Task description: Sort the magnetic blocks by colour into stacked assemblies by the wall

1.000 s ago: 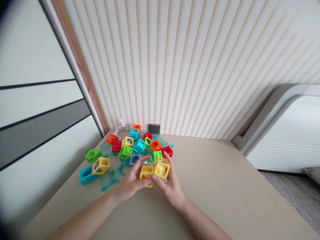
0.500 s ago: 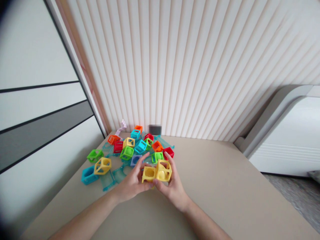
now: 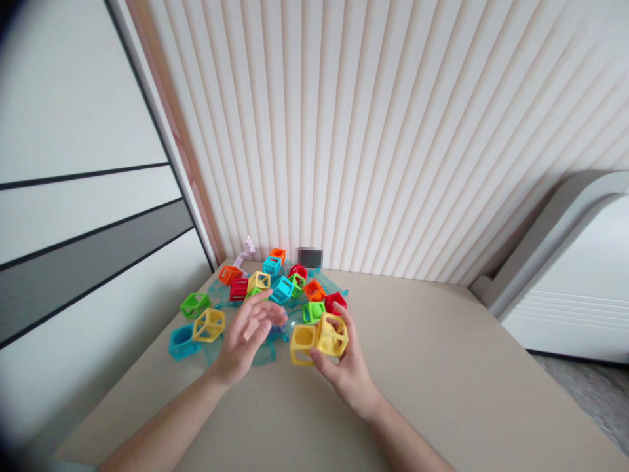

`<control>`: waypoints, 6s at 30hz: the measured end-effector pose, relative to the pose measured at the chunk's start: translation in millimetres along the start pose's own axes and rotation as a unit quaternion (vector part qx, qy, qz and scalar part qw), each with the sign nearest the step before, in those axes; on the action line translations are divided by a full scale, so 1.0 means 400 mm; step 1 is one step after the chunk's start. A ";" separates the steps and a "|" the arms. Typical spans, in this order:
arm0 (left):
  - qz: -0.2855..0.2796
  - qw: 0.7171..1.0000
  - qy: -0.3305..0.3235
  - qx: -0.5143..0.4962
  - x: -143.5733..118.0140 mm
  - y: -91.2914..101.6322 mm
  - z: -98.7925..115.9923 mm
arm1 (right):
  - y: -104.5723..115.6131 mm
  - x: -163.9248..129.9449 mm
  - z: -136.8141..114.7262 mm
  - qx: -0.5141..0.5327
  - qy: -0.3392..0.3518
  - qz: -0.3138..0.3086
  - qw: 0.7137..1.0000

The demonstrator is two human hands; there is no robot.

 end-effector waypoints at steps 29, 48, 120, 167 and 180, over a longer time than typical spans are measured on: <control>0.085 0.866 -0.053 0.490 0.016 0.392 -0.059 | 0.001 -0.010 0.022 -0.075 0.023 -0.018 0.997; 0.079 0.994 0.078 -0.009 0.023 -0.022 -0.056 | 0.005 0.009 0.030 0.002 0.007 0.017 1.000; 0.105 0.961 0.157 -0.200 0.000 -0.065 -0.113 | -0.006 0.004 0.041 0.056 -0.118 -0.048 0.990; 0.026 0.993 0.081 -0.082 -0.013 -0.055 -0.098 | 0.001 0.018 -0.011 -0.025 -0.089 -0.104 0.990; 0.050 0.988 0.101 -0.109 -0.009 -0.058 -0.102 | 0.002 0.020 -0.011 -0.006 -0.081 -0.079 0.994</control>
Point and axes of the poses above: each hand's wrist, its own x-axis towards the middle knuckle, its own y-axis out of the back of the hand, z = x × y, the point moved 6 cm from there along x, towards the middle knuckle, and after that the axes turned 9 degrees about z, right-handed, at the moved point
